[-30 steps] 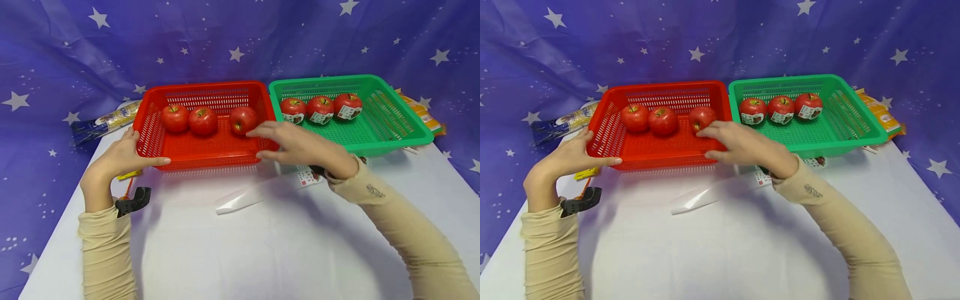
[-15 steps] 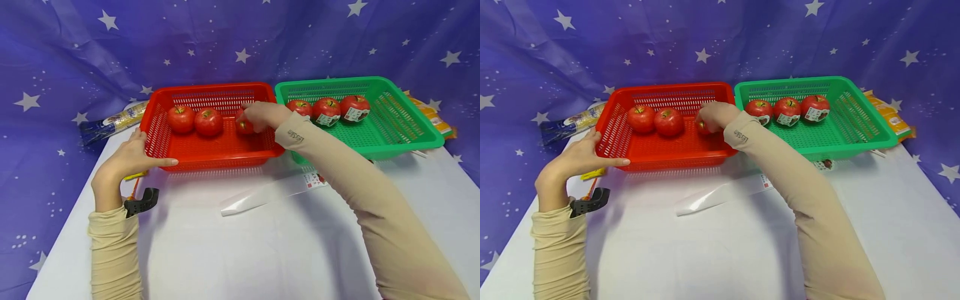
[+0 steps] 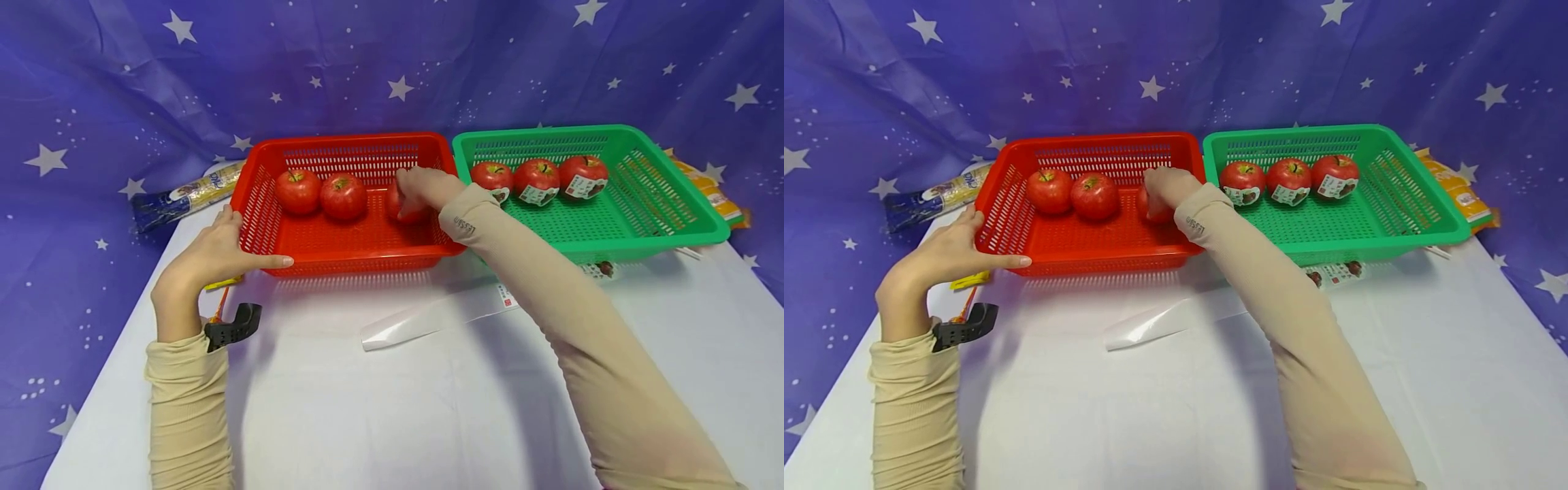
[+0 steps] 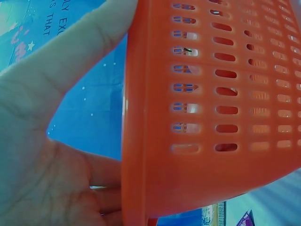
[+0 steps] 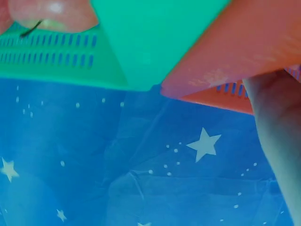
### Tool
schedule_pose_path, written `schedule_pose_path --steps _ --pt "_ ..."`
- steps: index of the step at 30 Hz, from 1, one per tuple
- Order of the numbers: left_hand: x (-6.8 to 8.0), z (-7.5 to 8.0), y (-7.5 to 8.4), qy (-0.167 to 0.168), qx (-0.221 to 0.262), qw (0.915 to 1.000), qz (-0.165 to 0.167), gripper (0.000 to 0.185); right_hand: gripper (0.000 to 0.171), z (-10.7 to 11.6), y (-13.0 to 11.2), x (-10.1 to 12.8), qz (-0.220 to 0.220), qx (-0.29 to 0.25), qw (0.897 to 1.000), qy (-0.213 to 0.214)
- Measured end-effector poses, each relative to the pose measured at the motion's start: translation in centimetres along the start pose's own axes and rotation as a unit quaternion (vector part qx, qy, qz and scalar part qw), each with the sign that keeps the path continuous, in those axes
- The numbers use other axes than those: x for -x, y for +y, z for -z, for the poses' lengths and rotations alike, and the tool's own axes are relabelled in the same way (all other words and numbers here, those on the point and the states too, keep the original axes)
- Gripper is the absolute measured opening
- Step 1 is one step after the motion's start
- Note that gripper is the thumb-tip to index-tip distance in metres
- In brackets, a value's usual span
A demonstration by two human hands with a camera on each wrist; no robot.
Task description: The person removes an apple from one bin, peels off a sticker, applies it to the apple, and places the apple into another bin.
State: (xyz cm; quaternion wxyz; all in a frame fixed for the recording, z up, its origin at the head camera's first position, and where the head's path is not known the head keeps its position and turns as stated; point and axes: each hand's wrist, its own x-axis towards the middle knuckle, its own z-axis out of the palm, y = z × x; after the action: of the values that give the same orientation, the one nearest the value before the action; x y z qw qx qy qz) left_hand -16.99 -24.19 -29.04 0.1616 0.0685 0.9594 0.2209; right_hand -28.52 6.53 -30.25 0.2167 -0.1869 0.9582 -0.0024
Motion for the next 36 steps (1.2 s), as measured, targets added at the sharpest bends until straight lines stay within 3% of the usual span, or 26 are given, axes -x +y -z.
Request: schedule_pose_path --steps 5,10,13,17,20,24,27,31,36 --pt "0.1 0.0 0.0 0.001 0.005 1.0000 -0.001 0.120 0.090 -0.5 -0.3 -0.1 0.006 0.025 1.000 0.011" --pt "0.0 0.0 0.0 -0.003 0.002 1.0000 0.001 0.125 0.074 -0.5 -0.8 0.3 0.039 0.026 0.999 -0.004" --pt "0.0 -0.1 -0.1 -0.004 0.003 1.0000 -0.001 0.124 0.080 0.2 -0.8 1.1 0.068 0.000 0.998 0.004" --pt "0.1 0.0 0.0 -0.004 0.008 1.0000 -0.003 0.123 0.085 1.2 -0.3 3.6 0.109 -0.060 0.990 0.062" --pt "0.3 0.1 0.0 -0.003 0.009 0.9999 -0.005 0.121 0.082 0.9 0.0 6.8 0.142 -0.111 0.973 0.147" --pt "0.2 0.1 0.0 -0.008 0.003 1.0000 -0.002 0.117 0.080 -1.4 -0.2 12.2 0.167 -0.153 0.939 0.257" --pt "0.3 0.3 -0.3 -0.017 -0.010 0.9998 -0.002 0.118 0.081 -4.2 -0.8 16.0 0.180 -0.157 0.928 0.285" --pt "0.3 0.6 -0.7 -0.028 -0.012 0.9995 -0.005 0.119 0.081 -8.6 -1.0 19.3 0.189 -0.145 0.934 0.266" --pt "0.1 0.6 -0.8 -0.030 -0.011 0.9995 -0.001 0.119 0.078 -13.1 -0.6 20.7 0.155 -0.124 0.951 0.237"
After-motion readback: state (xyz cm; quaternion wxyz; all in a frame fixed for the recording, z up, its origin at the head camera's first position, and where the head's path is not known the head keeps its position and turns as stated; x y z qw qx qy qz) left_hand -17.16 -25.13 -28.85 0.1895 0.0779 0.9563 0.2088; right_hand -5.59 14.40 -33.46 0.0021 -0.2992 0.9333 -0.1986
